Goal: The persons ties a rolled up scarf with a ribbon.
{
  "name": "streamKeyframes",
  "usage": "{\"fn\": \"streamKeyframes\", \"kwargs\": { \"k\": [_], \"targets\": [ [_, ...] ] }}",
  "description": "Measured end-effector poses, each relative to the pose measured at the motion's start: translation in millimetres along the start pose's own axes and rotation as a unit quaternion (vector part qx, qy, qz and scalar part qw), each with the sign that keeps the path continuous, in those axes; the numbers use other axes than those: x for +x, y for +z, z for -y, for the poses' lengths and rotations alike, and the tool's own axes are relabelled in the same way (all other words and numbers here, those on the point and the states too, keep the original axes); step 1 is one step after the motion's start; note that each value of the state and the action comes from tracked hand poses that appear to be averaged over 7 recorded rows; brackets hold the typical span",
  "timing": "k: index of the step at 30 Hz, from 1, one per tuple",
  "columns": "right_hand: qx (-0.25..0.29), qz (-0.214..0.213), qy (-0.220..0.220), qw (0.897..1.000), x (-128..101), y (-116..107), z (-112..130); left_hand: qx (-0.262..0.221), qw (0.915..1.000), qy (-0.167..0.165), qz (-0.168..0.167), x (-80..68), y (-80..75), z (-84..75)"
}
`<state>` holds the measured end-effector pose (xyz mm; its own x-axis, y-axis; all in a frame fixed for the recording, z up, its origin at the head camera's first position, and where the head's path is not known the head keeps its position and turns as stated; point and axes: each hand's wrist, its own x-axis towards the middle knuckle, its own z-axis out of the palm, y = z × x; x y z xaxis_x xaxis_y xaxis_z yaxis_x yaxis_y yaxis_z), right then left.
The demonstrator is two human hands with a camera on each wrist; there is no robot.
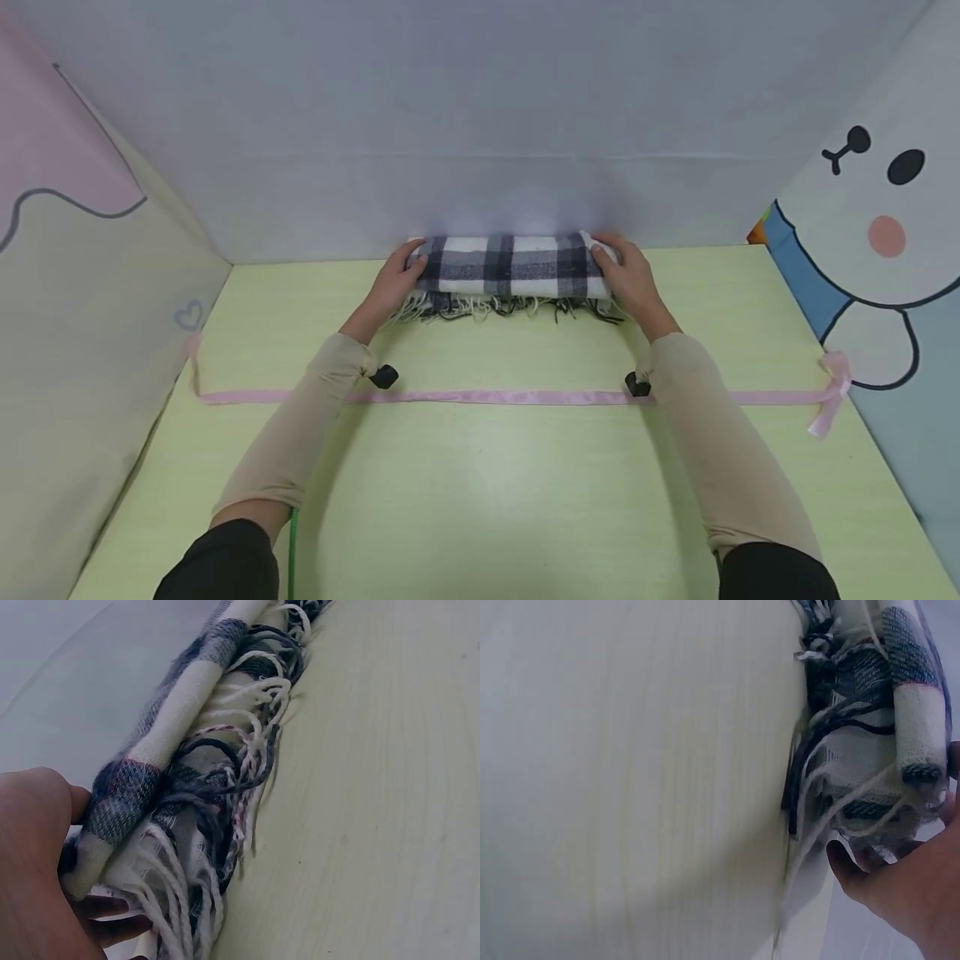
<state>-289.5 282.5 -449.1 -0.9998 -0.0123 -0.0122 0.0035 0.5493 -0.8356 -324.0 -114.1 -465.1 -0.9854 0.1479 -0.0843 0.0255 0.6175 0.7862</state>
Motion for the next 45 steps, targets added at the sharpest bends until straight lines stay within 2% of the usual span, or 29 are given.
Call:
{"fn": "streamKeyframes", "kwargs": {
  "k": [7,10,11,13,15,17,19,22,25,27,31,34,38,41,43,45],
  "targets": [
    [-0.054,0.007,0.031,0.998,-6.4,-4.7,-0.6,0.078,0.9968,-0.017,0.005,-5.8,-2.6,-3.8],
    [-0.073,0.009,0.041,0.996,-5.9,-6.9,2.5,0.137,0.9904,-0.017,-0.007,-5.1,-2.0,-5.5],
    [-0.082,0.006,0.040,0.996,-5.3,-7.7,3.5,0.166,0.9860,-0.015,-0.016,-4.7,-1.3,-7.1],
    [-0.102,-0.010,0.021,0.994,-4.2,-8.3,7.7,0.231,0.9720,0.005,-0.044,-3.9,1.0,-12.2],
    [-0.124,-0.032,-0.009,0.992,-3.1,-7.6,13.9,0.291,0.9530,0.037,-0.075,-2.8,5.0,-19.5],
    [-0.151,-0.055,-0.052,0.986,-0.8,-4.1,21.1,0.331,0.9353,0.079,-0.097,-3.1,9.3,-27.5],
    [-0.183,-0.064,-0.088,0.977,1.2,1.5,28.9,0.354,0.9221,0.121,-0.099,-2.5,15.1,-34.7],
    [-0.239,-0.050,-0.120,0.962,4.3,11.7,36.8,0.364,0.9145,0.164,-0.068,-0.3,24.5,-41.3],
    [-0.288,-0.007,-0.111,0.951,4.6,19.9,40.1,0.368,0.9126,0.175,-0.028,1.4,32.4,-41.2],
    [-0.306,0.025,-0.089,0.948,3.2,22.2,39.7,0.369,0.9126,0.175,-0.012,1.7,35.2,-38.9],
    [-0.323,0.066,-0.043,0.943,-1.1,19.4,34.1,0.380,0.9087,0.173,-0.004,1.3,34.5,-34.3],
    [-0.321,0.078,-0.023,0.943,-2.8,14.6,28.6,0.377,0.9105,0.169,-0.001,0.6,31.4,-32.4],
    [-0.301,0.092,-0.003,0.949,-2.6,9.5,23.2,0.365,0.9175,0.158,0.001,0.0,27.7,-28.2],
    [-0.272,0.094,0.023,0.957,-2.0,6.9,19.0,0.354,0.9242,0.142,-0.002,2.3,26.2,-25.1],
    [-0.239,0.094,0.041,0.966,-1.9,5.7,15.9,0.337,0.9323,0.130,-0.009,4.6,25.3,-22.5],
    [-0.201,0.093,0.064,0.973,-3.5,4.2,15.5,0.300,0.9473,0.110,-0.022,6.8,25.2,-19.8]
  ]
}}
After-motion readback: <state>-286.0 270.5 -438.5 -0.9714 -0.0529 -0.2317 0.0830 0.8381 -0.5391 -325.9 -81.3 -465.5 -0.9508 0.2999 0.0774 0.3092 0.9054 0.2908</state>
